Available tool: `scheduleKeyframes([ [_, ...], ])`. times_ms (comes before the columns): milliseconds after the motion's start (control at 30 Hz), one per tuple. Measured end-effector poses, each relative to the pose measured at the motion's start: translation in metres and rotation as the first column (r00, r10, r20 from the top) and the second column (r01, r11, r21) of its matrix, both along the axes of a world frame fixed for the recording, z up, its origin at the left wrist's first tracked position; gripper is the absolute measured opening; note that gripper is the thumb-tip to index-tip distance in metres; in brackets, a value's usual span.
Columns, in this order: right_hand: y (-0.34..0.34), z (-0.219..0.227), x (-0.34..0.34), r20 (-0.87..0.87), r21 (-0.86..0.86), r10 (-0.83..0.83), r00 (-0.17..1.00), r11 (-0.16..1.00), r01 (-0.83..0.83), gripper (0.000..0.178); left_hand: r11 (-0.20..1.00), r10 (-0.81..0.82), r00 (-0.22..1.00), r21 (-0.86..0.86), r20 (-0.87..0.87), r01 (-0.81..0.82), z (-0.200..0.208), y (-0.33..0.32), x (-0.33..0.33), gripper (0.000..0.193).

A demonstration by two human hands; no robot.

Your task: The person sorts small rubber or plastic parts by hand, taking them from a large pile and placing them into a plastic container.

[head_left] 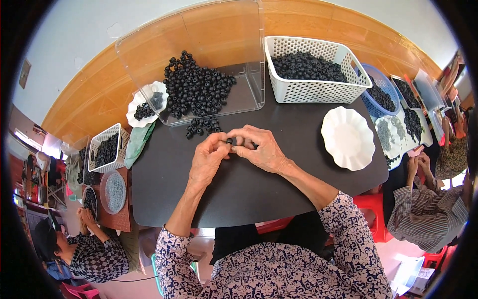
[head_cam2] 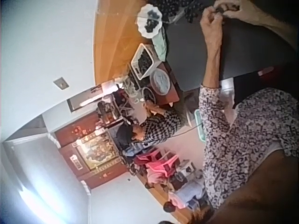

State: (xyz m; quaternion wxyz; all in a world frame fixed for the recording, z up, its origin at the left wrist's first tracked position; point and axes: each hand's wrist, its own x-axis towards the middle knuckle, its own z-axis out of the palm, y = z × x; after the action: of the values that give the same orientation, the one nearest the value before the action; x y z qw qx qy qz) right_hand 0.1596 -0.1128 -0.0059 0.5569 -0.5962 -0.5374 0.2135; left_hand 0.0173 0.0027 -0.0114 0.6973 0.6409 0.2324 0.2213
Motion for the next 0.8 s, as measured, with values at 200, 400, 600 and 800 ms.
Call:
scheduleKeyframes([
  [200, 0.002, -0.012, 0.002, 0.079, 0.111, -0.046, 0.996, 0.993, 0.037, 0.021, 0.957, -0.023, 0.996, -0.287, 0.082, 0.045, 0.000, -0.004, 0.003, 0.018],
  [400, 0.001, -0.011, -0.004, 0.167, 0.109, -0.067, 0.984, 0.993, 0.049, 0.013, 0.970, -0.018, 0.985, -0.237, 0.169, 0.058, -0.015, -0.002, 0.000, 0.019],
  [600, 0.002, -0.013, 0.006, 0.064, 0.041, -0.165, 0.984, 0.986, 0.163, 0.008, 0.901, 0.179, 0.983, 0.409, -0.053, -0.142, 0.034, -0.011, -0.028, 0.022],
  [800, 0.002, -0.011, 0.006, 0.032, 0.022, -0.161, 0.986, 0.987, 0.160, 0.008, 0.426, 0.208, 0.957, 0.900, -0.201, 0.097, 0.042, -0.067, -0.080, 0.052],
])
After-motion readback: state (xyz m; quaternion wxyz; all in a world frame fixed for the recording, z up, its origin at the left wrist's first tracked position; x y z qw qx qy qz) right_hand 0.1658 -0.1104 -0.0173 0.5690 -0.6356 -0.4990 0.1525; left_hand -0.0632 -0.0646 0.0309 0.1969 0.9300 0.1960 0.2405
